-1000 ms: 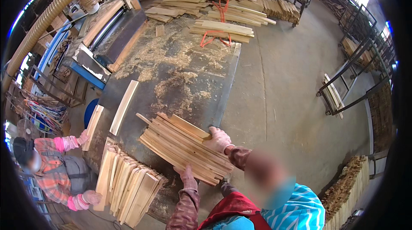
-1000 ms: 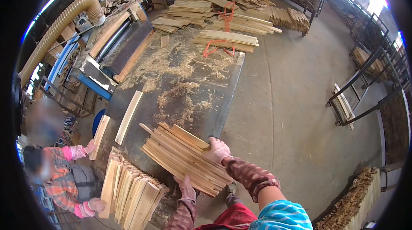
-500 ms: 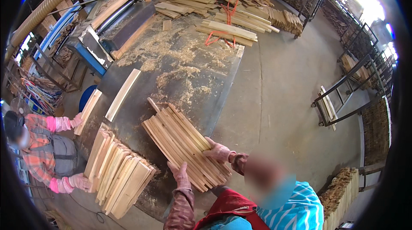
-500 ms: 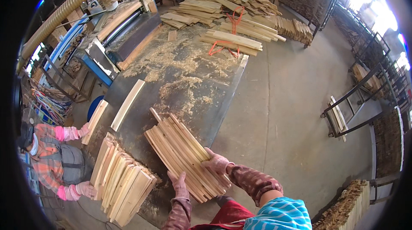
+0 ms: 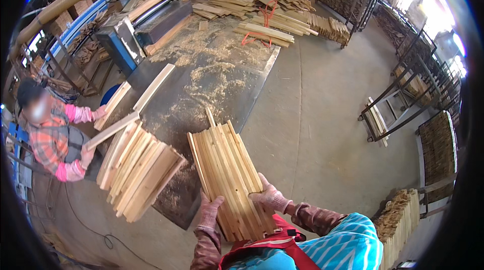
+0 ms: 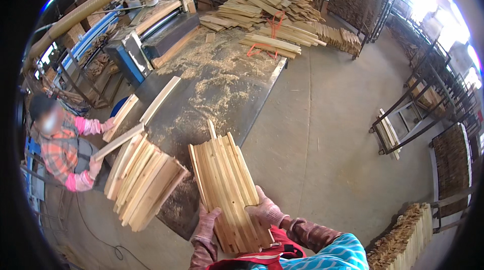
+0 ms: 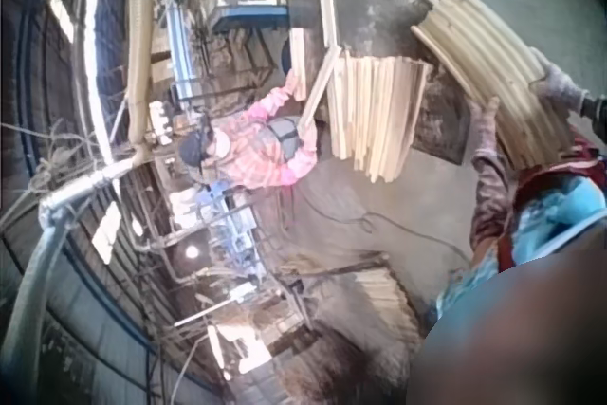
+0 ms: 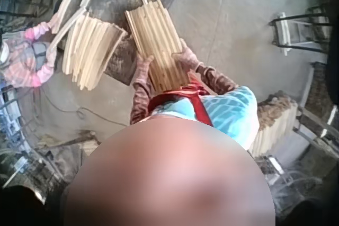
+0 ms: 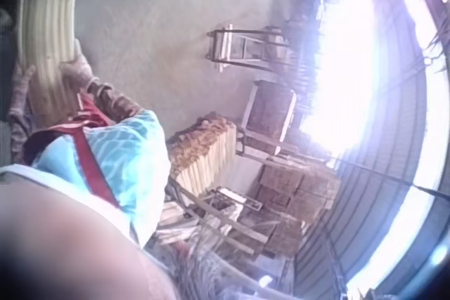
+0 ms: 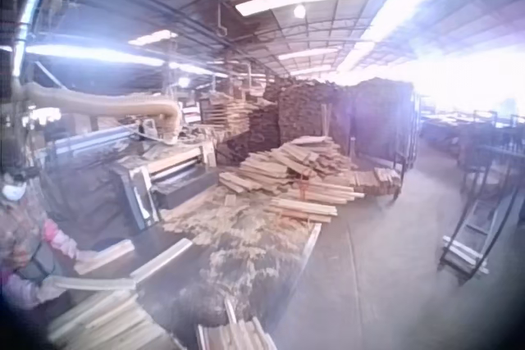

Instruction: The person picks up stacks of thin wooden planks from a workbench and carries them to a metal rack. They place the planks onto the rack, aligning them with other pieces. The person repeats this process, moving from the bench to the rack multiple times to organize the wood.

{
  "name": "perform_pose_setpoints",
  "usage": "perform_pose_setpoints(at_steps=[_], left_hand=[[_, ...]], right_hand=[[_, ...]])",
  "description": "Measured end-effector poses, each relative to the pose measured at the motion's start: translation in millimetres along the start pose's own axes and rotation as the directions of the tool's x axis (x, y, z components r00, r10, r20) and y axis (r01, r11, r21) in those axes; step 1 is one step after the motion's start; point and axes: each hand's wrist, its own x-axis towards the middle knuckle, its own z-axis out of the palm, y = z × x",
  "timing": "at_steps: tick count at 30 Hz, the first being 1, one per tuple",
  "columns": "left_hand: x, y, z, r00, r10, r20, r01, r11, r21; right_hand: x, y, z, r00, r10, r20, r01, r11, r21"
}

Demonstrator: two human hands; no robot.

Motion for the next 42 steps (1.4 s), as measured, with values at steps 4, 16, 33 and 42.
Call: perform_pose_setpoints(at_steps=[4, 16, 33, 42], left_hand=[[-70, 41, -26, 0.997, 0.078, 0.019, -0.079, 0.995, 0.067], [-245, 88, -164, 0.877, 0.386, -0.287, -0.38, 0.922, 0.08], [-508, 104, -354, 0.309, 0.198, -0.93, -0.405, 0.913, 0.06], [-614, 85, -496, 0.1, 0.137, -0.985, -0.615, 0.787, 0.047]], right_hand=[[-56, 32, 46, 0.999, -0.042, 0.015, 0.04, 0.996, 0.078], [-148, -39, 200, 0.939, -0.071, 0.337, 0.149, 0.966, -0.21], [-175, -2, 567, 0.29, -0.034, 0.956, 0.498, 0.859, -0.121], [-262, 30, 767, 0.142, 0.093, 0.986, 0.6, 0.784, -0.16]])
